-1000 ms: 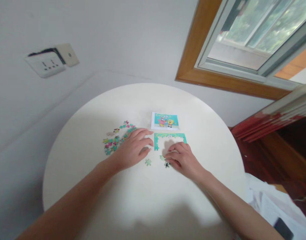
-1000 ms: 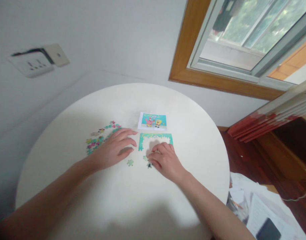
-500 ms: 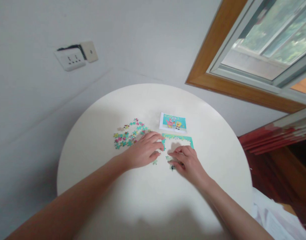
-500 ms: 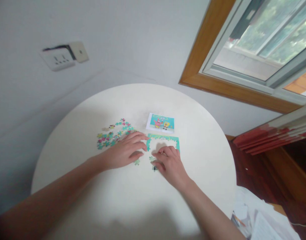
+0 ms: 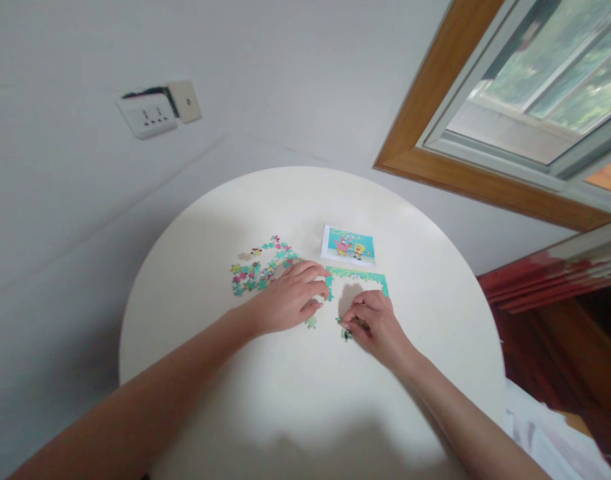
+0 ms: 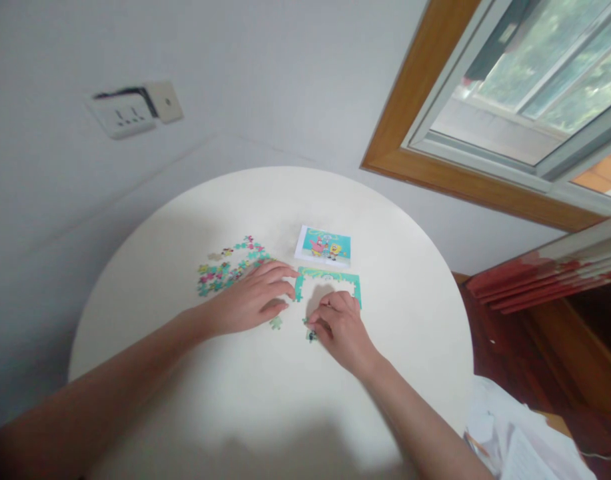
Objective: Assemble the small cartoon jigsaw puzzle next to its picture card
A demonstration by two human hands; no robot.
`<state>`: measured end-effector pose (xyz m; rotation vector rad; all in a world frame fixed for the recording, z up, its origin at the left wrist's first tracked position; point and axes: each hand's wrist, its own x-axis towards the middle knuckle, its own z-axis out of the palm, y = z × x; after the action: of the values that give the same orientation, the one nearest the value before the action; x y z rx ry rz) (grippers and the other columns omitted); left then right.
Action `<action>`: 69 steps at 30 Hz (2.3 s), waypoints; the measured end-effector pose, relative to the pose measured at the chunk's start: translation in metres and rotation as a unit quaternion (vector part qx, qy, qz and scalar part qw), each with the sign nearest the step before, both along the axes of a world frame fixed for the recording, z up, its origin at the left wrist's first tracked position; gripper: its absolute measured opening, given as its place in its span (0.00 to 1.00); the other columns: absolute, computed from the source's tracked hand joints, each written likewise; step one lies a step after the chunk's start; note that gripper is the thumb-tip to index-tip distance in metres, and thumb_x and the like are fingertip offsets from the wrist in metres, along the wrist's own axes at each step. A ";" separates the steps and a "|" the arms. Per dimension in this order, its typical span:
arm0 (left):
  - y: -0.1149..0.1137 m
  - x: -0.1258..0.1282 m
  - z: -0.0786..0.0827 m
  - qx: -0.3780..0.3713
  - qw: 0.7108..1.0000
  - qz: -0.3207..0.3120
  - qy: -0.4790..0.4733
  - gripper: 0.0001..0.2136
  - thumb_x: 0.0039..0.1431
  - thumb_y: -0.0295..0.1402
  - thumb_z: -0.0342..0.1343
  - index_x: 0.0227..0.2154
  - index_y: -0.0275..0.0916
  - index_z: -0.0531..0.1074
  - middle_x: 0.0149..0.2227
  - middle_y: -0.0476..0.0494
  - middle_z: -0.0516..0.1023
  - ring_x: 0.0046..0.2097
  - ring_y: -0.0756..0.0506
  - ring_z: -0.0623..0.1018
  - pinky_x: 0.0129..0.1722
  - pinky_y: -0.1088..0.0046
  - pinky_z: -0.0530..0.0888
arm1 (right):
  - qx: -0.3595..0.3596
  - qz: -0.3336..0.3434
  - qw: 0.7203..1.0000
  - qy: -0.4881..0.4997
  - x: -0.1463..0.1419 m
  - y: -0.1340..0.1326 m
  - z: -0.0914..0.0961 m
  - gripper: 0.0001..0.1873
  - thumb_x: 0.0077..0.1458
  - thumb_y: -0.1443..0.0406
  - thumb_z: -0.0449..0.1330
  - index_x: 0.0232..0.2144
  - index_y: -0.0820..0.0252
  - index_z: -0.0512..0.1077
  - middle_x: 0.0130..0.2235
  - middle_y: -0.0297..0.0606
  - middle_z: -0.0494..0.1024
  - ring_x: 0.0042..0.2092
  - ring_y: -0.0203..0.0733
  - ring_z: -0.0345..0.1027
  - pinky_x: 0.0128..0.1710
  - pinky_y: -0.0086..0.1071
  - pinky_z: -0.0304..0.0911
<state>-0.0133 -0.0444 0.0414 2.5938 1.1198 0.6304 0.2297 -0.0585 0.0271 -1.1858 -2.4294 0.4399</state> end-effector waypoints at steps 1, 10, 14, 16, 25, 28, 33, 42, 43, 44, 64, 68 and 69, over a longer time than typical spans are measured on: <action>0.000 0.000 0.000 -0.001 1.000 0.001 0.000 0.06 0.60 0.28 0.52 0.38 0.40 0.73 0.51 0.41 0.70 0.59 0.40 0.63 0.60 0.57 0.59 | 0.010 -0.004 1.000 -0.010 0.001 -0.001 0.002 0.02 0.55 0.63 0.63 0.33 0.53 0.76 0.39 0.38 0.72 0.46 0.46 0.62 0.45 0.41 0.55; 0.001 -0.001 -0.001 0.003 1.000 -0.001 -0.005 0.07 0.60 0.27 0.51 0.38 0.41 0.72 0.52 0.42 0.69 0.59 0.41 0.62 0.60 0.58 0.59 | 0.015 0.011 0.999 -0.043 0.010 -0.004 0.008 0.03 0.56 0.64 0.62 0.34 0.52 0.76 0.38 0.37 0.73 0.45 0.44 0.62 0.43 0.39 0.55; 0.001 -0.001 -0.001 -0.001 1.000 0.002 0.001 0.07 0.60 0.27 0.51 0.38 0.40 0.72 0.52 0.41 0.70 0.59 0.41 0.62 0.60 0.58 0.59 | 0.018 0.005 0.999 -0.033 0.006 -0.004 0.006 0.04 0.57 0.62 0.61 0.33 0.53 0.76 0.38 0.37 0.73 0.44 0.45 0.62 0.44 0.40 0.54; 0.001 -0.001 -0.001 -0.001 1.000 0.003 0.001 0.07 0.60 0.27 0.51 0.38 0.40 0.73 0.52 0.41 0.70 0.59 0.41 0.62 0.60 0.58 0.59 | 0.014 0.011 0.999 -0.038 0.006 -0.003 0.007 0.05 0.57 0.61 0.61 0.35 0.53 0.76 0.39 0.38 0.73 0.45 0.46 0.62 0.44 0.40 0.55; 0.002 0.000 -0.001 0.004 1.000 0.001 -0.003 0.08 0.59 0.26 0.52 0.40 0.40 0.73 0.52 0.41 0.70 0.59 0.40 0.63 0.60 0.57 0.60 | 0.008 0.035 0.998 -0.052 0.007 0.003 0.005 0.11 0.57 0.61 0.61 0.44 0.49 0.75 0.43 0.40 0.72 0.48 0.48 0.61 0.46 0.42 0.56; 0.002 0.000 -0.002 0.005 1.000 0.001 -0.003 0.08 0.59 0.26 0.52 0.40 0.40 0.72 0.52 0.41 0.70 0.59 0.41 0.63 0.60 0.59 0.59 | -0.002 0.042 0.998 -0.049 0.004 0.004 0.006 0.09 0.56 0.62 0.61 0.41 0.51 0.76 0.43 0.40 0.72 0.47 0.47 0.62 0.46 0.42 0.57; 0.002 -0.001 -0.002 0.004 1.000 0.002 -0.004 0.07 0.60 0.27 0.52 0.39 0.40 0.72 0.52 0.42 0.70 0.59 0.41 0.63 0.60 0.60 0.59 | -0.022 0.040 0.998 -0.039 0.002 0.005 0.007 0.08 0.54 0.65 0.63 0.39 0.55 0.75 0.42 0.40 0.72 0.47 0.47 0.62 0.46 0.41 0.57; 0.001 0.000 -0.004 0.001 1.000 0.001 0.002 0.07 0.59 0.27 0.52 0.39 0.40 0.72 0.53 0.41 0.69 0.59 0.40 0.62 0.60 0.57 0.59 | -0.028 0.038 0.999 -0.020 -0.013 0.008 0.004 0.09 0.53 0.64 0.64 0.39 0.54 0.75 0.43 0.39 0.72 0.47 0.47 0.62 0.46 0.42 0.56; 0.001 0.000 -0.005 0.001 1.000 0.002 0.003 0.07 0.59 0.27 0.52 0.39 0.40 0.72 0.53 0.41 0.69 0.59 0.40 0.62 0.61 0.57 0.59 | -0.027 0.038 0.999 -0.020 -0.016 0.009 0.004 0.09 0.53 0.64 0.64 0.39 0.54 0.75 0.42 0.39 0.72 0.47 0.47 0.62 0.47 0.42 0.56; 0.001 0.000 -0.006 0.001 1.000 0.002 0.004 0.07 0.59 0.27 0.52 0.39 0.40 0.72 0.53 0.41 0.69 0.59 0.40 0.62 0.61 0.57 0.59 | -0.026 0.038 0.999 -0.019 -0.017 0.010 0.004 0.09 0.53 0.64 0.64 0.39 0.54 0.75 0.42 0.39 0.72 0.47 0.47 0.62 0.47 0.42 0.56; 0.002 0.002 -0.008 0.005 1.000 0.003 -0.001 0.08 0.58 0.25 0.51 0.39 0.40 0.72 0.51 0.42 0.71 0.57 0.41 0.64 0.60 0.58 0.61 | 0.008 0.026 0.999 -0.045 -0.021 0.019 0.004 0.10 0.56 0.59 0.62 0.40 0.53 0.75 0.42 0.40 0.72 0.46 0.47 0.61 0.45 0.42 0.55; 0.003 0.002 -0.008 0.006 1.000 0.003 -0.003 0.08 0.58 0.25 0.51 0.38 0.40 0.72 0.51 0.42 0.71 0.57 0.42 0.64 0.60 0.59 0.60 | 0.001 0.031 0.998 -0.048 -0.022 0.020 0.004 0.09 0.55 0.60 0.63 0.39 0.53 0.75 0.42 0.40 0.72 0.46 0.47 0.61 0.45 0.42 0.55; 0.003 0.002 -0.008 0.006 1.000 0.004 -0.004 0.08 0.59 0.25 0.51 0.38 0.40 0.72 0.51 0.42 0.71 0.58 0.42 0.64 0.60 0.59 0.60 | -0.002 0.029 0.998 -0.047 -0.022 0.019 0.004 0.08 0.55 0.60 0.63 0.38 0.53 0.75 0.42 0.40 0.72 0.46 0.47 0.61 0.44 0.42 0.55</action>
<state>-0.0113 -0.0417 0.0332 2.5962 1.1278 0.6491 0.2078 -0.0390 0.0314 -1.1649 -2.5494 0.4150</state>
